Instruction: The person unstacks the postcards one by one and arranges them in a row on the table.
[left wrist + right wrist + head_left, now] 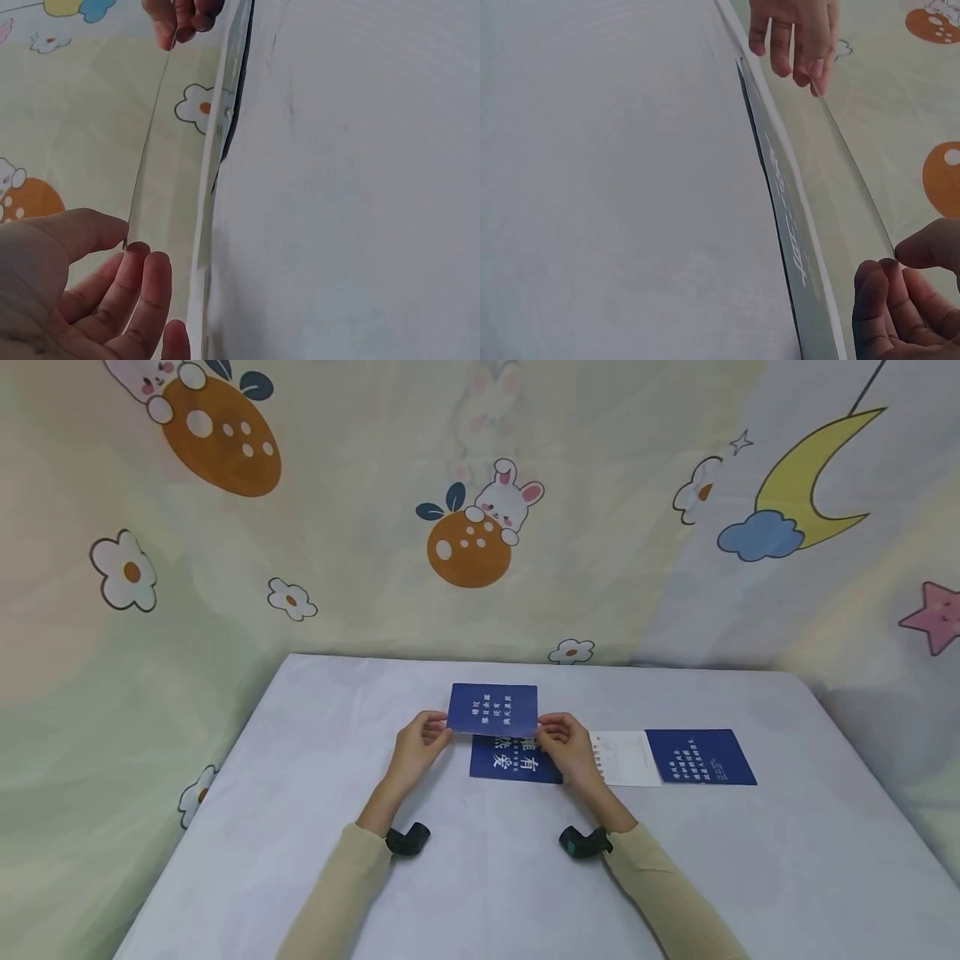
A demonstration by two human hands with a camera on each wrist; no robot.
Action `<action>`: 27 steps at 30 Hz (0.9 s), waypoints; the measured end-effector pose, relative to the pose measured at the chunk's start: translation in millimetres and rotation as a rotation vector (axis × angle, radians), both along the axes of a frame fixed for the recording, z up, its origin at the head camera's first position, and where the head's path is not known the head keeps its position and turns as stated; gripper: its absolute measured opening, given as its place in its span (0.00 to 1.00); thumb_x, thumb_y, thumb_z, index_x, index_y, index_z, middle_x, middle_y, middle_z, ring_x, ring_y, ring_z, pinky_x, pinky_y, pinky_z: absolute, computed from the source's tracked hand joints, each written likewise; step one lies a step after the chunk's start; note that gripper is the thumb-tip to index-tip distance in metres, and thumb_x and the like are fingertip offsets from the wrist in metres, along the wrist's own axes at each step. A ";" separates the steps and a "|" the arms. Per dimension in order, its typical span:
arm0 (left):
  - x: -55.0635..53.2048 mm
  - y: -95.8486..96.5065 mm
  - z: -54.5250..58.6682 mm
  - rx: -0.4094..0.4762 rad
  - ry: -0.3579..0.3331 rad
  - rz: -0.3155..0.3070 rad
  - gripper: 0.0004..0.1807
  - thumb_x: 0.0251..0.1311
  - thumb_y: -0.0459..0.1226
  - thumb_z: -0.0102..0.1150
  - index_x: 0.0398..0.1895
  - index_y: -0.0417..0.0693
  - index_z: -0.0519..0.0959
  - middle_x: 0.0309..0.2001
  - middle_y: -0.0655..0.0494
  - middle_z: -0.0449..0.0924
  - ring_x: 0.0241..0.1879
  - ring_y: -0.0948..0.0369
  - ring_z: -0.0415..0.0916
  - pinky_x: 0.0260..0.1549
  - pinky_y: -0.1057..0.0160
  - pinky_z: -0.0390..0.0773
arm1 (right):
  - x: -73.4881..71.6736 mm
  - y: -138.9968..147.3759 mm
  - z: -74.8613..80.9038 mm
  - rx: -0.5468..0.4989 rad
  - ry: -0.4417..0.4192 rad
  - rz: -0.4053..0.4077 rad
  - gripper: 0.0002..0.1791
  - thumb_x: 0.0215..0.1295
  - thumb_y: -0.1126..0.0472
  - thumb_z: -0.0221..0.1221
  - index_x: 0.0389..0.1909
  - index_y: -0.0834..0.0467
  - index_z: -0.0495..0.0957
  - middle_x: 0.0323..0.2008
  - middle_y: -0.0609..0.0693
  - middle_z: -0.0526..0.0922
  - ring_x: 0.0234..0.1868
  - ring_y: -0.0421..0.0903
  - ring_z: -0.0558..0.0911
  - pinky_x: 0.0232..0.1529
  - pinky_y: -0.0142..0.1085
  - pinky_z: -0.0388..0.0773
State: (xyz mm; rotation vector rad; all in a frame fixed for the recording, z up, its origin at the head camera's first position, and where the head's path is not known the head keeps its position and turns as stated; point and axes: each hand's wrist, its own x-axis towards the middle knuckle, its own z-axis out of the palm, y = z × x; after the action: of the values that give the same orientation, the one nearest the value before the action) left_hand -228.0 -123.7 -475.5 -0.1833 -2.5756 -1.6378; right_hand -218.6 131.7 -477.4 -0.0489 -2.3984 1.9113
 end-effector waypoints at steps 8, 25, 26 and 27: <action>10.4 -16.8 -0.6 -0.027 0.004 0.027 0.17 0.61 0.32 0.62 0.52 0.36 0.77 0.41 0.45 0.81 0.43 0.51 0.79 0.47 0.54 0.79 | 7.3 -12.5 4.1 0.014 -0.028 0.073 0.15 0.62 0.71 0.58 0.49 0.68 0.75 0.40 0.60 0.79 0.34 0.40 0.78 0.35 0.23 0.74; 31.4 -53.1 -0.2 -0.048 0.042 0.118 0.16 0.56 0.29 0.64 0.49 0.35 0.79 0.39 0.44 0.81 0.41 0.51 0.79 0.40 0.64 0.78 | 16.5 -43.1 -0.7 0.078 -0.023 0.166 0.12 0.61 0.71 0.58 0.46 0.67 0.80 0.32 0.55 0.81 0.27 0.41 0.78 0.26 0.28 0.73; 31.3 -54.7 0.5 -0.050 0.048 0.123 0.16 0.56 0.28 0.64 0.49 0.34 0.79 0.38 0.43 0.81 0.41 0.50 0.79 0.39 0.64 0.78 | 17.0 -45.2 -0.1 0.073 -0.025 0.173 0.13 0.60 0.72 0.58 0.46 0.67 0.80 0.32 0.54 0.81 0.27 0.42 0.78 0.25 0.27 0.73; 31.4 -56.3 1.2 -0.052 0.054 0.131 0.16 0.55 0.28 0.64 0.49 0.34 0.79 0.38 0.43 0.81 0.41 0.50 0.79 0.39 0.64 0.77 | 17.4 -47.3 0.4 0.070 -0.025 0.184 0.13 0.60 0.72 0.58 0.46 0.68 0.80 0.31 0.54 0.81 0.27 0.41 0.78 0.24 0.27 0.72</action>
State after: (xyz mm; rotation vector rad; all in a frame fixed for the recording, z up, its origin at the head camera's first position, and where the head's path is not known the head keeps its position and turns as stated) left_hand -196.6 -180.0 -474.3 -0.0595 -2.5331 -1.5008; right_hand -201.2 84.4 -477.0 0.1581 -2.5649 1.9067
